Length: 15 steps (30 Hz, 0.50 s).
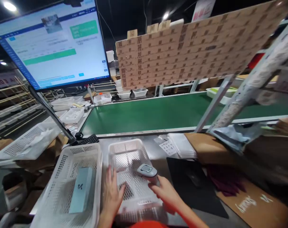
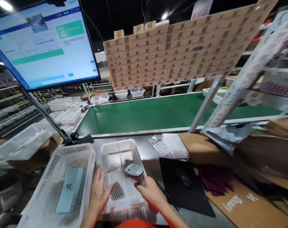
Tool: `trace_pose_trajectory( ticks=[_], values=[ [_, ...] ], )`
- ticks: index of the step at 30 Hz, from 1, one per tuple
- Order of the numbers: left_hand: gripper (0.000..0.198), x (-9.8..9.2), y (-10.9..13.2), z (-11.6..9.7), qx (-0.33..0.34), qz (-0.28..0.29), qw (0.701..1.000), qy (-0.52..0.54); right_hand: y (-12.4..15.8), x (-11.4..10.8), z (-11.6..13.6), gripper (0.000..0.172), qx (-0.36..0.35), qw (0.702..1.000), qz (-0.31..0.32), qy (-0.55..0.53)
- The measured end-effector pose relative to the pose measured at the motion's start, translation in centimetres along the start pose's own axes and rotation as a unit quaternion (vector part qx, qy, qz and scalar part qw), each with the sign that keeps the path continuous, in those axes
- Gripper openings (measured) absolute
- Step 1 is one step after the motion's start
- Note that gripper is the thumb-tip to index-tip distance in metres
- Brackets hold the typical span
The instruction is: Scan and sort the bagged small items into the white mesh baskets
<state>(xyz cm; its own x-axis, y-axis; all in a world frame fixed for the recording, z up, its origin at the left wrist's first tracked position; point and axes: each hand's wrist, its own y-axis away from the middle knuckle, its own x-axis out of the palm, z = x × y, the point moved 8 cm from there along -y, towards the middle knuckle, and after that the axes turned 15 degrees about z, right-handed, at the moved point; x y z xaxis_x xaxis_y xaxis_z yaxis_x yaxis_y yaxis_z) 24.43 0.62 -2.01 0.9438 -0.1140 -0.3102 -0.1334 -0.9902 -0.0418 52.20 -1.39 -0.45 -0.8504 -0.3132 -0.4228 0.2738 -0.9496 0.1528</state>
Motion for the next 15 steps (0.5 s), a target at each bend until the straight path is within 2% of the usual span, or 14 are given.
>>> trace_pose_trajectory(
  ticks=[1, 2, 4, 5, 7, 9, 12, 15],
  values=[
    [0.075, -2.3, 0.8, -0.8, 0.023, -0.053, 0.992, -0.112, -0.1, 0.0, -0.6, 0.039, 0.006, 1.000, 0.008, 0.009],
    [0.072, -4.6, 1.7, -1.2, 0.024, -0.106, 0.970, -0.218, -0.2, 0.1, -1.1, 0.038, 0.013, 1.000, 0.016, 0.017],
    [0.079, -9.5, 3.4, -0.2, -0.053, -0.209, 0.914, -0.344, -0.4, 0.2, -1.9, 0.033, 0.026, 0.999, 0.027, 0.024],
    [0.086, -11.9, 4.2, 1.1, -0.111, -0.237, 0.902, -0.345, -0.5, 0.4, -2.2, 0.031, 0.030, 0.999, 0.033, 0.020],
    [0.097, -15.7, 5.3, 3.7, -0.193, -0.242, 0.903, -0.299, -0.7, 0.8, -2.1, 0.030, 0.027, 0.999, 0.045, 0.000],
    [0.101, -18.2, 6.2, 4.7, -0.216, -0.235, 0.914, -0.249, -1.0, 1.5, -1.3, 0.031, 0.015, 0.998, 0.061, -0.024],
    [0.106, -21.1, 7.9, 2.8, -0.197, -0.308, 0.913, -0.179, -1.3, 3.0, 1.3, 0.030, -0.012, 0.993, 0.100, -0.062],
    [0.103, -21.4, 8.0, -0.2, -0.138, -0.376, 0.911, -0.096, -1.3, 4.8, 5.1, 0.036, -0.045, 0.983, 0.156, -0.090]
  ],
)
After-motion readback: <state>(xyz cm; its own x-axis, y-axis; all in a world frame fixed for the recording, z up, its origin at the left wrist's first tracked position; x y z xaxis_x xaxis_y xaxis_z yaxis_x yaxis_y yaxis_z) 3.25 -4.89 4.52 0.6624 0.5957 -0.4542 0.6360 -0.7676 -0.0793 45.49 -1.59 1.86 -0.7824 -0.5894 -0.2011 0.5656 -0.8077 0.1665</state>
